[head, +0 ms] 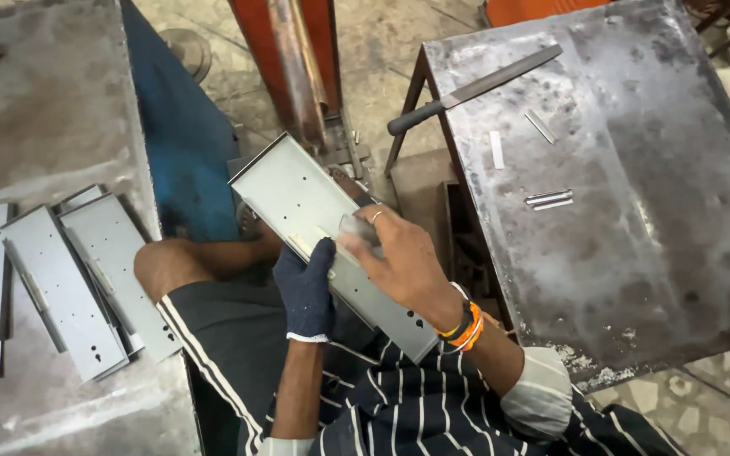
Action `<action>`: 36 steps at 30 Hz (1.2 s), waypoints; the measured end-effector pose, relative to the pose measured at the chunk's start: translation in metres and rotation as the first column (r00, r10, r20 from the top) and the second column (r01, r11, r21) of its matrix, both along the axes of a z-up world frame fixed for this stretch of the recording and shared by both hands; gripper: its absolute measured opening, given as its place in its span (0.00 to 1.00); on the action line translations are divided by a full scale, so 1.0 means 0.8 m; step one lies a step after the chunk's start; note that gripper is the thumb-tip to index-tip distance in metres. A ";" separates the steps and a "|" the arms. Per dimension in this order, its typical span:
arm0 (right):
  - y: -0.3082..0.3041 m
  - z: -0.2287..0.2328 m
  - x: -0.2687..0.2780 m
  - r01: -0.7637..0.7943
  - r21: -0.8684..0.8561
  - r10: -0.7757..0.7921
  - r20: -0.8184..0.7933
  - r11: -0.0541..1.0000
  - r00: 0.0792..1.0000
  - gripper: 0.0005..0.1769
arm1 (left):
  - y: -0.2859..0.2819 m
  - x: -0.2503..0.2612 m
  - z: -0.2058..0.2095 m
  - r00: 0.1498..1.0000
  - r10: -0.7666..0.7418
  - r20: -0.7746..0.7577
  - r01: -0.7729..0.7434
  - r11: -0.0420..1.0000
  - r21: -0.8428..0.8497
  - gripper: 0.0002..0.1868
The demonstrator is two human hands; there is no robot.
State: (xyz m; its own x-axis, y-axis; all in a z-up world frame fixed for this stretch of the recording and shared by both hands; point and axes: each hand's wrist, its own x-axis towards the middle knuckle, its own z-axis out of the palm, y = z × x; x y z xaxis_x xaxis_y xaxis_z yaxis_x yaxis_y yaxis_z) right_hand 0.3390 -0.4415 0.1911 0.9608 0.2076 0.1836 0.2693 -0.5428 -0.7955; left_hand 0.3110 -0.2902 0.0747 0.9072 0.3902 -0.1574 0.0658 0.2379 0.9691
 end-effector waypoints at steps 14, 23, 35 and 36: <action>0.024 -0.010 -0.006 0.108 -0.204 -0.027 0.364 0.973 0.931 0.12 | 0.009 -0.014 0.035 0.997 0.076 -0.012 -0.075 0.997 0.021 0.16; 0.009 -0.010 0.006 0.093 -0.300 0.022 0.359 0.949 0.933 0.17 | 0.029 -0.011 0.058 0.999 0.003 0.037 0.002 0.988 -0.152 0.16; 0.004 0.074 0.044 0.120 -0.334 -0.012 0.307 0.935 0.952 0.20 | 0.016 0.033 0.173 0.982 -0.127 0.141 0.128 0.992 -0.001 0.21; 0.005 0.076 0.049 0.127 -0.343 -0.029 0.278 0.931 0.960 0.20 | 0.016 0.037 0.174 0.975 -0.127 0.183 0.135 0.990 -0.035 0.20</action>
State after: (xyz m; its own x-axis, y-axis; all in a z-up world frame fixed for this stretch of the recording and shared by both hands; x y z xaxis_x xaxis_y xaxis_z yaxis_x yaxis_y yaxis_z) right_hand 0.3785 -0.4376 0.2516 0.9031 0.2325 0.3609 0.3876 -0.8032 -0.4524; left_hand 0.3405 -0.2774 0.2141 0.9651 0.2620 -0.0019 -0.0753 0.2841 0.9559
